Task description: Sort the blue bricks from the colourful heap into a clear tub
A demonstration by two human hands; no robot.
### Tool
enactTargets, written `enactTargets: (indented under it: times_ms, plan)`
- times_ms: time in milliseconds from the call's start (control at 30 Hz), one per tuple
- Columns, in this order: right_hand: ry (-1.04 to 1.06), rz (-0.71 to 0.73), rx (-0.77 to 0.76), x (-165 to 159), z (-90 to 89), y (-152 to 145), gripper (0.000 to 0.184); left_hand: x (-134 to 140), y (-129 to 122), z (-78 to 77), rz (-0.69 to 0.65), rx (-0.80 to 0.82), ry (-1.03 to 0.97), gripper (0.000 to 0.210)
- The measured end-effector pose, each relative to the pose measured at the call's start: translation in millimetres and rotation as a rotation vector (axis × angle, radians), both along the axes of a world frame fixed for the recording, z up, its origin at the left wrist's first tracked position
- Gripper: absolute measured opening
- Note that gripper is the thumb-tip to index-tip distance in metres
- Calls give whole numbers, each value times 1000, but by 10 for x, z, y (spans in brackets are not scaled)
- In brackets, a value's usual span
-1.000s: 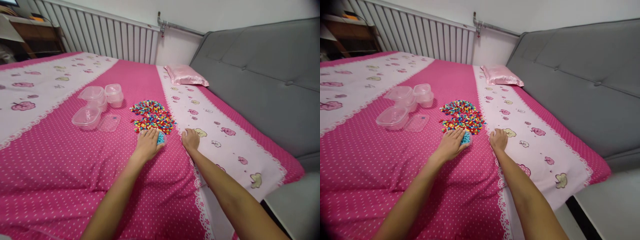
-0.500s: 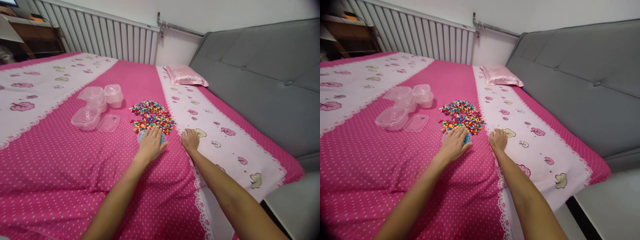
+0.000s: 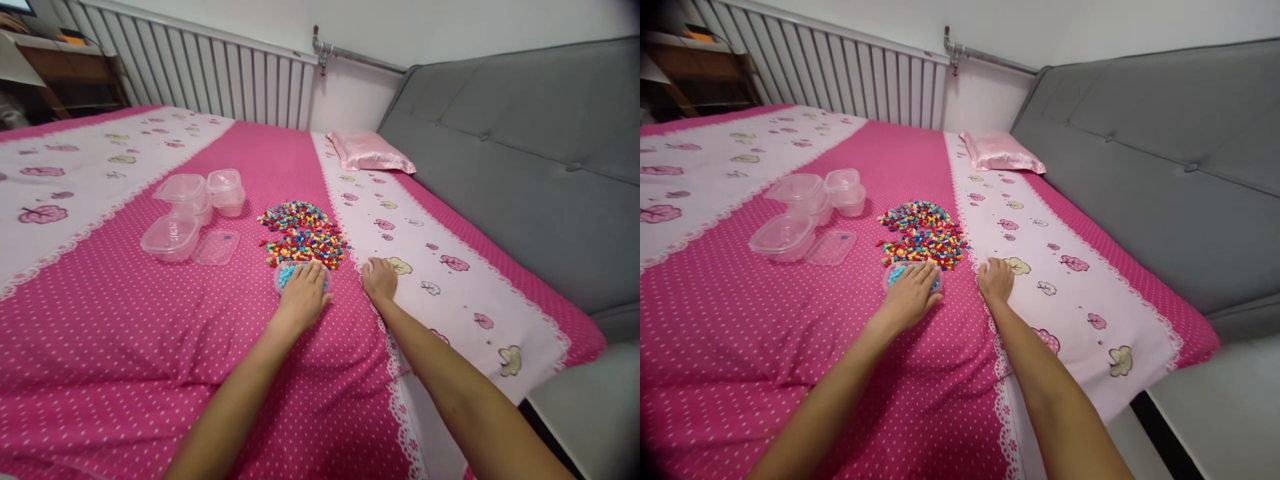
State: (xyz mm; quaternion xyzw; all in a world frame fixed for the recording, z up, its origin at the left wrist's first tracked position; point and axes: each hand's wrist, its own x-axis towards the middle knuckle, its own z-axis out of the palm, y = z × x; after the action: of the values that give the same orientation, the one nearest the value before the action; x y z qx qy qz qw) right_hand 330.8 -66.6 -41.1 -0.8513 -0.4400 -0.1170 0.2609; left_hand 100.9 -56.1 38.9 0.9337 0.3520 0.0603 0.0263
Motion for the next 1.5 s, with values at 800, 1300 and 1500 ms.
enactTargets:
  times_ms: [800, 1300, 1500]
  plan:
    - [2, 7, -6, 9, -8, 2, 36, -115, -49, 121, -32, -106, 9, 61]
    - [-23, 6, 3, 11, -18, 8, 37, -82, -105, 102, -102, -170, 59, 63]
    - [-15, -1, 9, 23, -39, 16, 36, -304, 37, 236, -123, -184, -70, 64]
